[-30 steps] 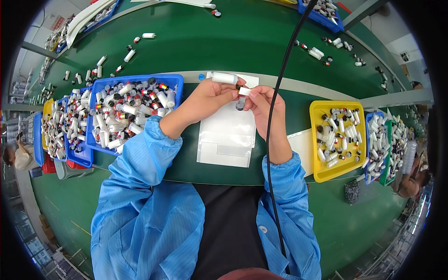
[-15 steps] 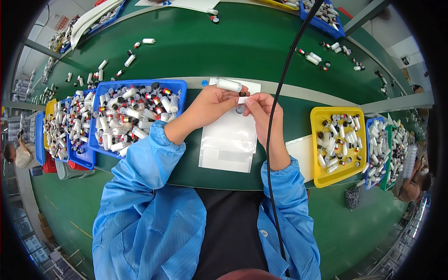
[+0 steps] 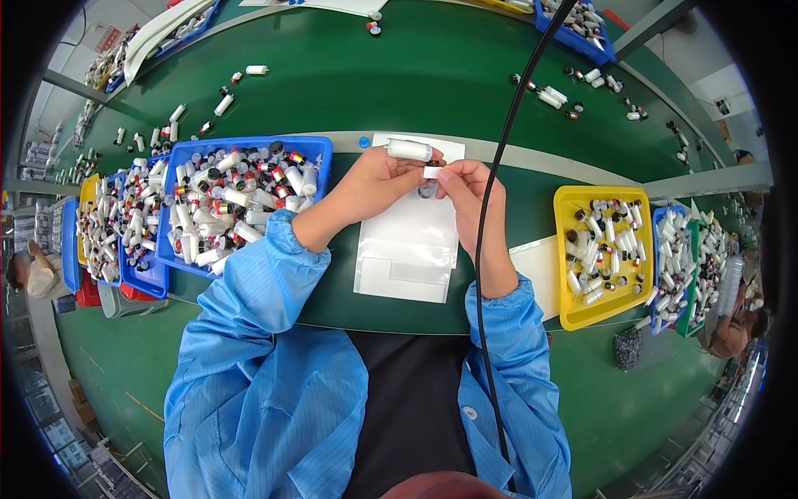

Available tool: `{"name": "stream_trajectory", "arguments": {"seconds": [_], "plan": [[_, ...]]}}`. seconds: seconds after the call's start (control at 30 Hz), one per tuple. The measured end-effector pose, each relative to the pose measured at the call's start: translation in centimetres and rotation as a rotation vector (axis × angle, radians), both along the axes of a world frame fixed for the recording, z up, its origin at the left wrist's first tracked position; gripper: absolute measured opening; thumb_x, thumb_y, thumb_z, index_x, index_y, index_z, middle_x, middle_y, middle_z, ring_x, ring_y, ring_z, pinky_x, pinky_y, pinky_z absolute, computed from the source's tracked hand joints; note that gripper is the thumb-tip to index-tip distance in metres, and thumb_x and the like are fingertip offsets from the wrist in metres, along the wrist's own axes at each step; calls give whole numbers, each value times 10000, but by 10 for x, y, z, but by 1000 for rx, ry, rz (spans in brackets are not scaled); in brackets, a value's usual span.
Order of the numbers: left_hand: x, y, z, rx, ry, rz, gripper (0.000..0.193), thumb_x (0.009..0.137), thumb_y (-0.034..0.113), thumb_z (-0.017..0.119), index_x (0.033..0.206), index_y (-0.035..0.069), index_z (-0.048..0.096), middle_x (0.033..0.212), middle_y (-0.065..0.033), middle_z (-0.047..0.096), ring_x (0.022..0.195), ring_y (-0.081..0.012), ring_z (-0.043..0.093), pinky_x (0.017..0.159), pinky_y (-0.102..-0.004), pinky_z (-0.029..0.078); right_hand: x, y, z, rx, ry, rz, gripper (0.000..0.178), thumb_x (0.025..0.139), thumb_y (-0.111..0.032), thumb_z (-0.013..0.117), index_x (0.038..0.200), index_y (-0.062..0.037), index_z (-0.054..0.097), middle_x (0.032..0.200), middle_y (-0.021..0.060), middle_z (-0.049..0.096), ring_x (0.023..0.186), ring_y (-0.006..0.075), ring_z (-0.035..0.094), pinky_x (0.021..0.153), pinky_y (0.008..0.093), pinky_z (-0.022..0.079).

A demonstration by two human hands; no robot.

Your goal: Assembling small plastic components at a factory workbench.

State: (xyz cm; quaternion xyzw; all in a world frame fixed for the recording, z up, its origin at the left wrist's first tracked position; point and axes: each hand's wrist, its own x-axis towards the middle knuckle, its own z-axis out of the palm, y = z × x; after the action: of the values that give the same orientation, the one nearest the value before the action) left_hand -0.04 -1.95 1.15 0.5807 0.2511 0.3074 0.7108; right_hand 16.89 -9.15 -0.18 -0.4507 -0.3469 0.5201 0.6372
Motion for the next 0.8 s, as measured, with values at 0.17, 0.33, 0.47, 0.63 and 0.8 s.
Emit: {"name": "stream_trajectory", "arguments": {"seconds": [0.17, 0.33, 0.47, 0.63, 0.8], "plan": [[0, -3, 3, 71, 30, -4, 307, 966, 1, 603, 1271, -25, 607, 1156, -75, 677, 1042, -124, 648, 882, -267, 530, -4, -1, -1, -31, -89, -63, 96, 910, -60, 715, 957, -2, 656, 815, 15, 652, 721, 70, 583, 675, 204, 461], [-1, -1, 10, 70, 53, -39, 288, 964, 34, 623, 1247, -22, 622, 1058, -55, 704, 984, -105, 654, 822, -257, 531, -5, -2, -15, 59, -283, -135, 160, 888, -87, 747, 987, -15, 644, 915, 34, 634, 779, 83, 587, 704, 213, 467], [-1, -2, 17, -30, 32, -41, 278, 971, 49, 625, 1242, -12, 626, 1031, -59, 712, 930, -109, 660, 814, -285, 542, 2, 0, -16, 22, -65, -67, 276, 872, -100, 760, 1099, -28, 621, 1057, 54, 613, 878, 119, 582, 780, 276, 488], [-10, -2, 6, -108, 14, -168, 273, 966, 63, 643, 1228, -13, 643, 1049, -90, 716, 993, -143, 665, 855, -291, 547, 12, 3, -11, -89, 667, 539, 374, 923, -201, 712, 1235, -23, 607, 1140, 57, 617, 937, 145, 583, 826, 334, 488], [-11, 19, 31, 156, 3, 300, 296, 897, -37, 677, 1191, 0, 687, 1093, -142, 724, 1021, -180, 685, 909, -298, 548, 7, -19, -11, -79, -329, 32, 298, 944, -226, 679, 1145, -8, 645, 967, 63, 655, 746, 133, 595, 671, 322, 504]]}}
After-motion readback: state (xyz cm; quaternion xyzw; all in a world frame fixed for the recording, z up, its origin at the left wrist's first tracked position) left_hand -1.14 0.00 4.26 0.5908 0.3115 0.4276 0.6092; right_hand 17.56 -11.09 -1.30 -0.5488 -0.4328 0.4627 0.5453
